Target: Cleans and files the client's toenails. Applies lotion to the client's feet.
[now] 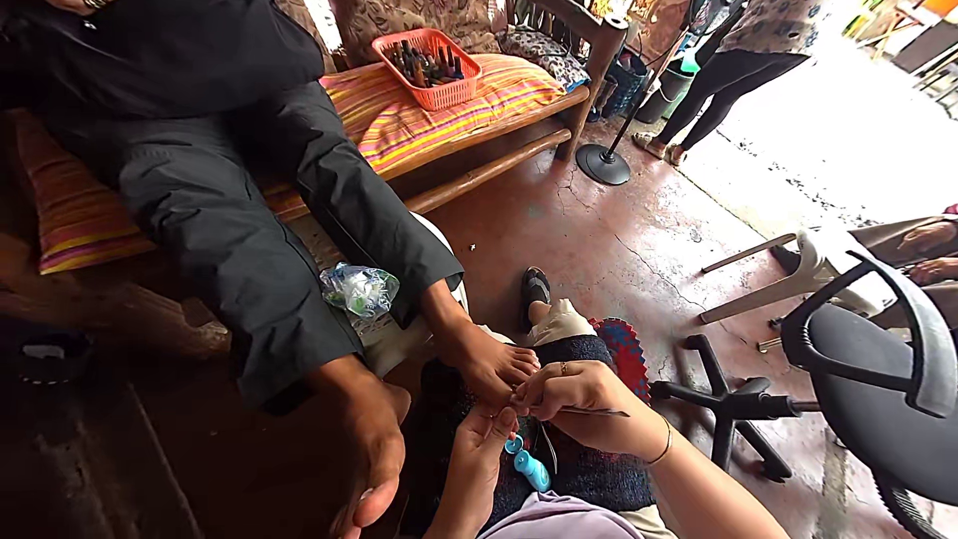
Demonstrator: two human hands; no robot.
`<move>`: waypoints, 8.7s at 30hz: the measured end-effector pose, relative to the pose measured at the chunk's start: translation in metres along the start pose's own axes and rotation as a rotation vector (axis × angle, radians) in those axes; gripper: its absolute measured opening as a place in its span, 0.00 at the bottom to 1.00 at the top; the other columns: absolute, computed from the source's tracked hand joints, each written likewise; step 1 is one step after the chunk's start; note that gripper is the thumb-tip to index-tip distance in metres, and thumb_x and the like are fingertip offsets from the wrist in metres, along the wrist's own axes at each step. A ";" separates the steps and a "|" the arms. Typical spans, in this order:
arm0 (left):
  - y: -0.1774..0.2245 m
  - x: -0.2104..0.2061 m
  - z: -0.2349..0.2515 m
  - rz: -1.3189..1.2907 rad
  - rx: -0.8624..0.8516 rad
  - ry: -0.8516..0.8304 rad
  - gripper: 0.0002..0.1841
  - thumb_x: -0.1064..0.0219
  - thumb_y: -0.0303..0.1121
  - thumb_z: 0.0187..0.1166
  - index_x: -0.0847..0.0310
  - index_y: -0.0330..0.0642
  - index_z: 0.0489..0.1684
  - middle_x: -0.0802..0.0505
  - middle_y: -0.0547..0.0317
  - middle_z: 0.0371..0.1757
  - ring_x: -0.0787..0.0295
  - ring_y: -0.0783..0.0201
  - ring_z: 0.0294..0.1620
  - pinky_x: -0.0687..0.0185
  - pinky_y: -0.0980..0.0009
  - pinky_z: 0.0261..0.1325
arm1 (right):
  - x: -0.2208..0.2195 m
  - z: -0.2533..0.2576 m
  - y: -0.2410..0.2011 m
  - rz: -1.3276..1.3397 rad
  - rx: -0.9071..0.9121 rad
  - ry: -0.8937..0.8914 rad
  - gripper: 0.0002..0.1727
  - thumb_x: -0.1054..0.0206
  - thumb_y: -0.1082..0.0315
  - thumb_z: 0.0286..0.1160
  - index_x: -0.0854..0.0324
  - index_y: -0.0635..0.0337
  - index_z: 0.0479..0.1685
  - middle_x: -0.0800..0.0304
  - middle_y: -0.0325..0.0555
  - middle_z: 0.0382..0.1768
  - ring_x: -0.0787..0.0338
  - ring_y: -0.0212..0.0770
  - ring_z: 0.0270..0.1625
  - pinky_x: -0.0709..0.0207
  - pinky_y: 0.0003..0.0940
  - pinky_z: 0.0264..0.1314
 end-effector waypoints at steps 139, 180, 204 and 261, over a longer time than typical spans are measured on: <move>0.011 -0.009 0.002 0.029 0.112 -0.062 0.08 0.39 0.24 0.83 0.16 0.44 0.49 0.10 0.68 0.38 0.16 0.77 0.37 0.19 0.80 0.48 | -0.003 -0.009 -0.004 -0.199 0.071 0.081 0.08 0.32 0.82 0.66 0.13 0.64 0.23 0.04 0.52 0.41 0.05 0.42 0.55 0.12 0.35 0.59; 0.011 -0.008 0.000 0.019 0.101 -0.054 0.08 0.39 0.24 0.83 0.16 0.45 0.50 0.09 0.69 0.39 0.15 0.77 0.39 0.17 0.80 0.50 | -0.009 -0.012 -0.015 -0.201 -0.026 0.150 0.07 0.31 0.82 0.66 0.12 0.64 0.24 0.04 0.51 0.41 0.05 0.40 0.54 0.11 0.33 0.57; 0.012 -0.008 0.002 0.028 0.108 -0.072 0.09 0.40 0.24 0.84 0.16 0.45 0.51 0.10 0.69 0.39 0.15 0.77 0.39 0.18 0.81 0.49 | -0.008 -0.006 -0.019 -0.212 -0.100 0.161 0.07 0.30 0.83 0.62 0.13 0.63 0.22 0.04 0.48 0.39 0.05 0.36 0.50 0.11 0.29 0.53; -0.003 -0.005 0.001 -0.151 0.111 -0.038 0.08 0.39 0.39 0.87 0.13 0.52 0.49 0.09 0.70 0.42 0.13 0.74 0.44 0.15 0.73 0.56 | -0.016 -0.004 -0.026 -0.187 -0.197 0.185 0.07 0.30 0.83 0.64 0.11 0.63 0.26 0.05 0.46 0.39 0.06 0.33 0.49 0.12 0.26 0.50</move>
Point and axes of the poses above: each hand's wrist, its own z-axis towards the middle knuckle, its own x-axis out of the back of the hand, y = z × x, the point moved 2 cm from there along z, towards the middle knuckle
